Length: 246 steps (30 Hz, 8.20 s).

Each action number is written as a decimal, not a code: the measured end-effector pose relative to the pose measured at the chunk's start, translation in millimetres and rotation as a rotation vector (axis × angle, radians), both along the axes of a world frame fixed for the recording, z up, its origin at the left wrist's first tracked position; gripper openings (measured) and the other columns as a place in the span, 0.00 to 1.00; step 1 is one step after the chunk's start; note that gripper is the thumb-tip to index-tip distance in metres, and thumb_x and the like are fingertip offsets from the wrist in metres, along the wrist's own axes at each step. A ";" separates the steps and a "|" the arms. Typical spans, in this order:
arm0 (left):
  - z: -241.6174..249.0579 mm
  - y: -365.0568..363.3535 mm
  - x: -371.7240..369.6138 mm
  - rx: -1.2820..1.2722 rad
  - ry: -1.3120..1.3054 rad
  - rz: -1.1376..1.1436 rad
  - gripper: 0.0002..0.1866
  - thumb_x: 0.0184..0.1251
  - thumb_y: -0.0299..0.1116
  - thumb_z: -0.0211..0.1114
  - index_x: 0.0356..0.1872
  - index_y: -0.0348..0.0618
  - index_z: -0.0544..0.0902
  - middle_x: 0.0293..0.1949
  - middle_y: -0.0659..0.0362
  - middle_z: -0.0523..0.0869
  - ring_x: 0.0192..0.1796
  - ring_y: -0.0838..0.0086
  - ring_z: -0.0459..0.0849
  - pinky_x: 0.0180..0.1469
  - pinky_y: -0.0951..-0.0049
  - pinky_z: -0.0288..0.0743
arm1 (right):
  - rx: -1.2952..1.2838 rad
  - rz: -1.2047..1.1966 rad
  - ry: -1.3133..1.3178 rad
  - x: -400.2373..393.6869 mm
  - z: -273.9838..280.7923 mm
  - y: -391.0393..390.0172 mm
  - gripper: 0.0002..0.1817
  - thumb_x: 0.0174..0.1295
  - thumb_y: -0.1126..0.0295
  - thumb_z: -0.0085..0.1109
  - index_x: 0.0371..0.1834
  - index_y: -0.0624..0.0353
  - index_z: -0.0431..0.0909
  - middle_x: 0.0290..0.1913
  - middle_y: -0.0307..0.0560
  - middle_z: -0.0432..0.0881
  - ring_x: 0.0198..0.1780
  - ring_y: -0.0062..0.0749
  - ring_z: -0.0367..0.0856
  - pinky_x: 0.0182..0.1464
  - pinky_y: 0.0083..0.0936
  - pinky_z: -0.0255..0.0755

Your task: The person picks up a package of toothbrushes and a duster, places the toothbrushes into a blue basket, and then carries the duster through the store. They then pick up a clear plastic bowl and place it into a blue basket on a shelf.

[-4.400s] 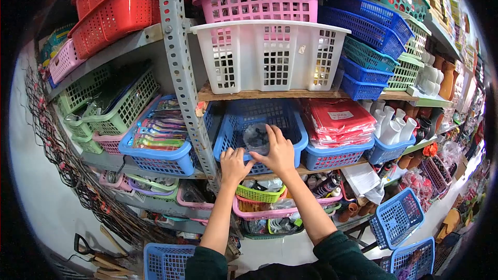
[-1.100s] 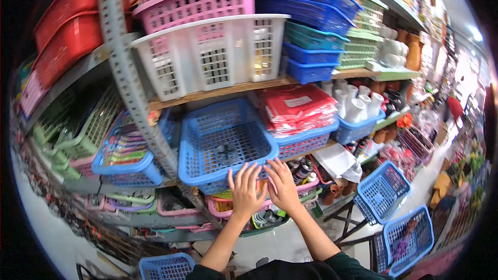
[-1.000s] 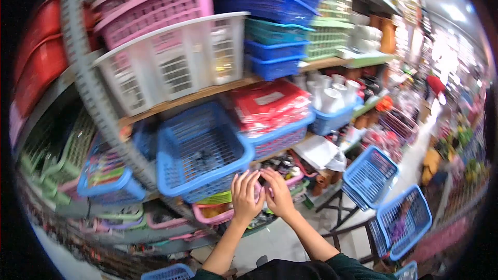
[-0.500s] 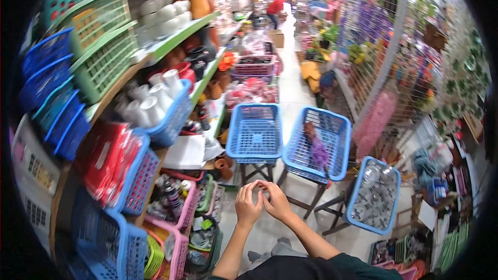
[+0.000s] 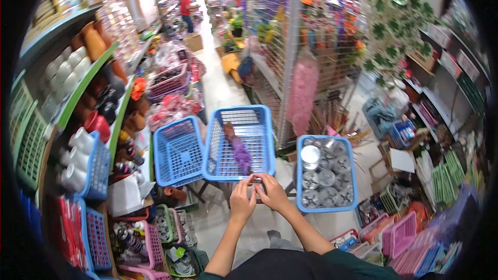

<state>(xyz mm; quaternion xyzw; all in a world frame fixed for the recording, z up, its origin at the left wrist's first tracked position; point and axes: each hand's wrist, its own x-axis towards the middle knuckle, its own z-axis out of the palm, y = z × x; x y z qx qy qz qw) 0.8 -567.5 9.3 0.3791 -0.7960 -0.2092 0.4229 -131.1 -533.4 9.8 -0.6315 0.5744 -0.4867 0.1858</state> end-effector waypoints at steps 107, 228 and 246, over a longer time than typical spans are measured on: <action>17.2 -3.5 233.1 -0.049 0.504 0.653 0.54 0.38 0.32 0.80 0.68 0.39 0.55 0.62 0.49 0.67 0.64 0.60 0.68 0.66 0.61 0.63 | -0.052 -0.030 0.088 79.3 -59.8 -127.1 0.19 0.46 0.74 0.60 0.44 0.65 0.76 0.35 0.59 0.79 0.40 0.57 0.75 0.45 0.43 0.66; 86.6 290.0 346.9 -0.777 1.640 0.554 0.37 0.57 0.56 0.66 0.63 0.47 0.68 0.61 0.55 0.74 0.64 0.60 0.71 0.68 0.53 0.66 | -0.466 1.038 0.161 420.3 29.3 -47.9 0.03 0.46 0.73 0.58 0.21 0.61 0.78 0.21 0.56 0.78 0.25 0.54 0.79 0.26 0.38 0.69; 110.0 285.8 332.7 -0.575 1.979 0.688 0.39 0.49 0.69 0.59 0.52 0.48 0.75 0.47 0.52 0.79 0.45 0.57 0.77 0.42 0.64 0.66 | -0.268 1.136 0.004 422.2 27.3 -38.2 0.05 0.44 0.75 0.56 0.24 0.62 0.80 0.24 0.56 0.80 0.28 0.54 0.80 0.31 0.39 0.71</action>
